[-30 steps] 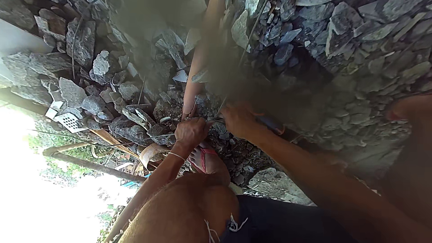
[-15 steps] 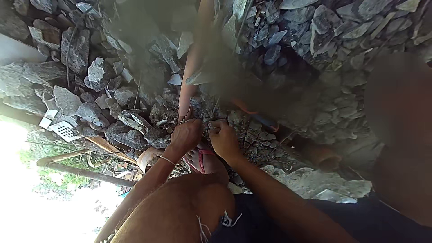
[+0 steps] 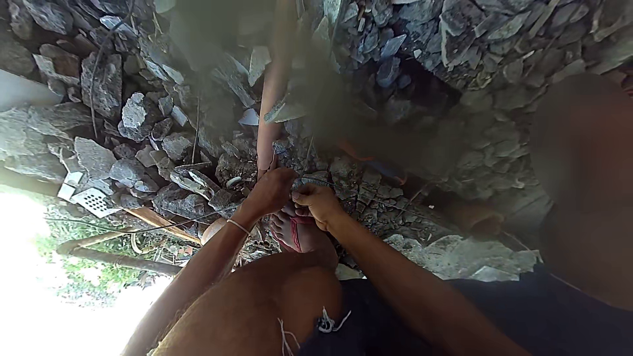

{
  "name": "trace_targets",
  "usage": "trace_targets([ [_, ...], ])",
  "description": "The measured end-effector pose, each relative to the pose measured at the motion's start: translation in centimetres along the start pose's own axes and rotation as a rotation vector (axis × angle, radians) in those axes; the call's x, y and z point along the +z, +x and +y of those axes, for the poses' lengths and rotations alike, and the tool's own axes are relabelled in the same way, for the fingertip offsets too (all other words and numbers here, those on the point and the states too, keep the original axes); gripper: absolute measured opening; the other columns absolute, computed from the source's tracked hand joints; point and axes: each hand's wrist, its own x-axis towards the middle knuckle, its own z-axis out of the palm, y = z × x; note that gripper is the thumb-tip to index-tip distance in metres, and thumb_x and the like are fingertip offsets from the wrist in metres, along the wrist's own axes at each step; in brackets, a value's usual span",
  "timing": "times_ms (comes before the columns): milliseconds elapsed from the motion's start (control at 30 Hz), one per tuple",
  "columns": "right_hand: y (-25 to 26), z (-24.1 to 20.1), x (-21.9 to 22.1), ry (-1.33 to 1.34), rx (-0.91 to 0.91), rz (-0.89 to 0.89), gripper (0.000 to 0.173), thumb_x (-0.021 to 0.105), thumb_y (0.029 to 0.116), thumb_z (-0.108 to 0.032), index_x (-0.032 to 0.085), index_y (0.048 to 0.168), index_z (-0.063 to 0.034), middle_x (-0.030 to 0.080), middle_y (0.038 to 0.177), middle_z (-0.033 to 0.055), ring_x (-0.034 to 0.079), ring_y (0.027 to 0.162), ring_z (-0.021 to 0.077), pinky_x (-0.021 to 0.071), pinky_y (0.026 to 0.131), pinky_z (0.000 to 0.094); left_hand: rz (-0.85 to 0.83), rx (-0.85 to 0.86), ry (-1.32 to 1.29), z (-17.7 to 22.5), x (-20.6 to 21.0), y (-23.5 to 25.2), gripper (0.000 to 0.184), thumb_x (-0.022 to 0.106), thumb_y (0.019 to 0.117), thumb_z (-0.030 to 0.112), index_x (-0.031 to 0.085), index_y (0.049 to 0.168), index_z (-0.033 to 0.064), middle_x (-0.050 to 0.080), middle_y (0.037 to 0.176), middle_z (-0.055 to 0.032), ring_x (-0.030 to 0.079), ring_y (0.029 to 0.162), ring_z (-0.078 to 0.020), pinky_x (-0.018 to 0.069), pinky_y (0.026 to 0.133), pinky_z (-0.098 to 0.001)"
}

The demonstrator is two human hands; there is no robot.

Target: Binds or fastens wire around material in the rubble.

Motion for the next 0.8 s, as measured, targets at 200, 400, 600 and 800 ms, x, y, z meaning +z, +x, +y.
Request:
trace_targets([
  [200, 1.9, 1.3, 1.8, -0.218, -0.195, 0.092, 0.008, 0.072, 0.0946, -0.007, 0.071, 0.093, 0.0001, 0.071, 0.079, 0.01, 0.07, 0.067, 0.0165, 0.0629, 0.068, 0.0334, -0.031, 0.017, 0.008, -0.1, -0.4, 0.2, 0.023, 0.051, 0.1062, 0.012, 0.072, 0.116, 0.0083, 0.072, 0.106, -0.0062, 0.07, 0.095, -0.0173, 0.0572, 0.089, -0.0426],
  [400, 2.4, 1.1, 2.7, -0.504, -0.275, 0.265, 0.016, 0.067, 0.0968, -0.016, 0.074, 0.086, -0.0066, 0.072, 0.073, 0.0049, 0.07, 0.066, 0.0145, 0.062, 0.069, 0.0379, -0.052, 0.02, -0.005, -0.2, -0.7, 0.3, 0.023, 0.051, 0.1067, 0.015, 0.073, 0.114, 0.0102, 0.073, 0.104, -0.0036, 0.069, 0.094, -0.0137, 0.0566, 0.089, -0.0403],
  [600, 2.6, 1.2, 1.5, -0.574, -0.277, 0.261, 0.022, 0.069, 0.0973, -0.026, 0.074, 0.084, -0.0087, 0.072, 0.073, 0.0035, 0.071, 0.064, 0.0138, 0.062, 0.067, 0.0376, -0.115, 0.02, -0.041, -0.7, -1.4, 0.5, 0.025, 0.05, 0.1083, 0.018, 0.072, 0.116, 0.0129, 0.073, 0.104, 0.0001, 0.068, 0.091, -0.0092, 0.0566, 0.085, -0.0357],
  [800, 3.3, 1.8, 1.6, -0.514, -0.348, 0.333, 0.026, 0.07, 0.0956, -0.025, 0.073, 0.075, -0.0086, 0.071, 0.066, 0.0034, 0.069, 0.058, 0.014, 0.0613, 0.062, 0.0391, -0.12, 0.019, -0.016, 0.0, -1.7, 0.4, 0.024, 0.051, 0.1079, 0.017, 0.073, 0.115, 0.0117, 0.073, 0.108, -0.0028, 0.069, 0.097, -0.0136, 0.0568, 0.089, -0.0403],
])
